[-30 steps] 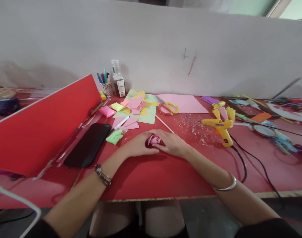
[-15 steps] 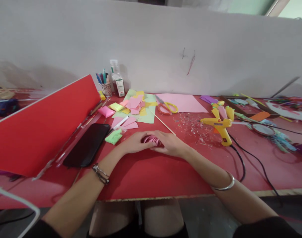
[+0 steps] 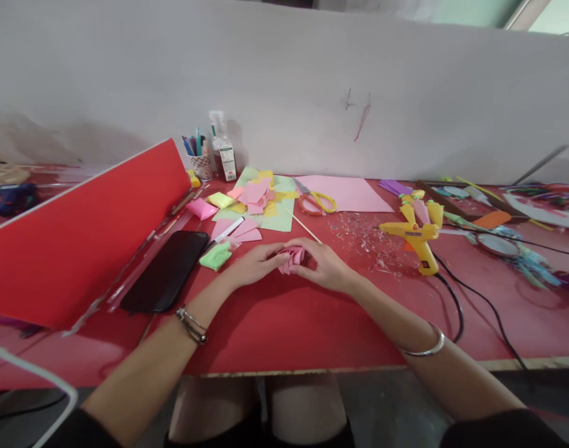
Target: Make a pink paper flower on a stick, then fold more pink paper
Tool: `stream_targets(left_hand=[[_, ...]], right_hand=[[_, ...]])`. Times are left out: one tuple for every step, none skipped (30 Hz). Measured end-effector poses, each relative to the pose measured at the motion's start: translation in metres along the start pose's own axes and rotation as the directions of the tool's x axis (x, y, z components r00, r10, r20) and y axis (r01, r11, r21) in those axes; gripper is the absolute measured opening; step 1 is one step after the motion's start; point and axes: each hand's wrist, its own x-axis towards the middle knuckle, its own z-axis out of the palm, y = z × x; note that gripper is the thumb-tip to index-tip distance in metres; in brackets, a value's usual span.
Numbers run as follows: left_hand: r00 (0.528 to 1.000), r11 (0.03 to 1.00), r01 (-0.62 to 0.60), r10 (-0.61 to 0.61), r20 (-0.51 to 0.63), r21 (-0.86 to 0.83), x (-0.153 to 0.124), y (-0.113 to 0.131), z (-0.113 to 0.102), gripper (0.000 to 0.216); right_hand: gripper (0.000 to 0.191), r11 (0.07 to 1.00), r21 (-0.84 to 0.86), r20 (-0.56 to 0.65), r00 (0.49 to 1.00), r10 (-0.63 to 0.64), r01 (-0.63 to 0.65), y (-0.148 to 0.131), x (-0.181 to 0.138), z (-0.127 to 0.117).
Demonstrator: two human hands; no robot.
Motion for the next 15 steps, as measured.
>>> stream_targets(left_hand=[[1.0, 1.0, -0.007, 0.007, 0.0, -0.007, -0.0001, 0.0004, 0.0, 0.037], [1.0, 1.0, -0.01, 0.01, -0.002, -0.011, -0.0003, 0.0009, 0.0, 0.036], [1.0, 1.0, -0.01, 0.01, -0.006, -0.01, -0.0005, 0.0014, 0.0, 0.036], [1.0, 1.0, -0.005, 0.005, -0.012, -0.003, -0.0007, 0.0018, 0.0001, 0.035], [1.0, 1.0, 0.004, -0.004, -0.021, 0.01, -0.0009, 0.0021, 0.0003, 0.034], [0.999, 0.999, 0.016, -0.015, -0.034, 0.028, -0.0011, 0.0022, 0.0004, 0.034], [0.999, 0.998, 0.026, -0.024, -0.046, 0.049, -0.0011, 0.0022, 0.0007, 0.033], [0.998, 0.997, 0.035, -0.031, -0.058, 0.069, -0.0011, 0.002, 0.0009, 0.032], [0.997, 0.996, 0.039, -0.033, -0.067, 0.084, -0.001, 0.0016, 0.0013, 0.032], [0.997, 0.995, 0.037, -0.03, -0.072, 0.09, -0.0008, 0.0012, 0.0016, 0.032], [0.997, 0.996, 0.031, -0.024, -0.076, 0.088, -0.0007, 0.0008, 0.002, 0.032], [0.996, 0.996, 0.024, -0.018, -0.083, 0.081, -0.0005, 0.0004, 0.0025, 0.032], [0.995, 0.997, 0.018, -0.012, -0.096, 0.069, -0.0004, 0.0001, 0.0029, 0.032], [0.994, 0.998, 0.013, -0.007, -0.114, 0.055, -0.0004, -0.0002, 0.0033, 0.032], [0.992, 0.999, 0.007, -0.002, -0.125, 0.041, -0.0004, -0.0003, 0.0036, 0.034]], right_hand=[[0.029, 1.0, 0.011, -0.011, 1.0, 0.001, -0.001, -0.0002, 0.0, 0.0], [0.028, 1.0, 0.018, -0.024, 1.0, 0.002, -0.001, -0.0004, -0.0002, 0.0], [0.028, 1.0, 0.025, -0.035, 0.999, 0.003, -0.002, -0.0005, -0.0004, 0.0], [0.027, 1.0, 0.03, -0.045, 0.999, 0.005, -0.004, -0.0007, -0.0006, 0.0], [0.027, 0.999, 0.035, -0.05, 0.999, 0.01, -0.008, -0.0008, -0.0008, 0.0], [0.027, 0.999, 0.039, -0.053, 0.998, 0.014, -0.012, -0.0009, -0.001, 0.0001], [0.027, 0.999, 0.041, -0.053, 0.998, 0.02, -0.017, -0.001, -0.001, 0.0002], [0.026, 0.999, 0.043, -0.051, 0.998, 0.024, -0.022, -0.0012, -0.0009, 0.0003], [0.026, 0.999, 0.042, -0.047, 0.999, 0.027, -0.025, -0.0015, -0.0007, 0.0005], [0.025, 0.999, 0.043, -0.044, 0.999, 0.028, -0.027, -0.0019, -0.0004, 0.0006], [0.024, 0.999, 0.046, -0.04, 0.999, 0.03, -0.028, -0.0024, -0.0001, 0.0007], [0.024, 0.998, 0.051, -0.038, 0.999, 0.032, -0.03, -0.0028, 0.0003, 0.0008], [0.023, 0.998, 0.058, -0.039, 0.999, 0.033, -0.031, -0.0032, 0.0007, 0.001], [0.023, 0.997, 0.064, -0.042, 0.999, 0.035, -0.032, -0.0034, 0.001, 0.0011], [0.023, 0.997, 0.071, -0.045, 0.998, 0.037, -0.034, -0.0034, 0.0012, 0.0012]])
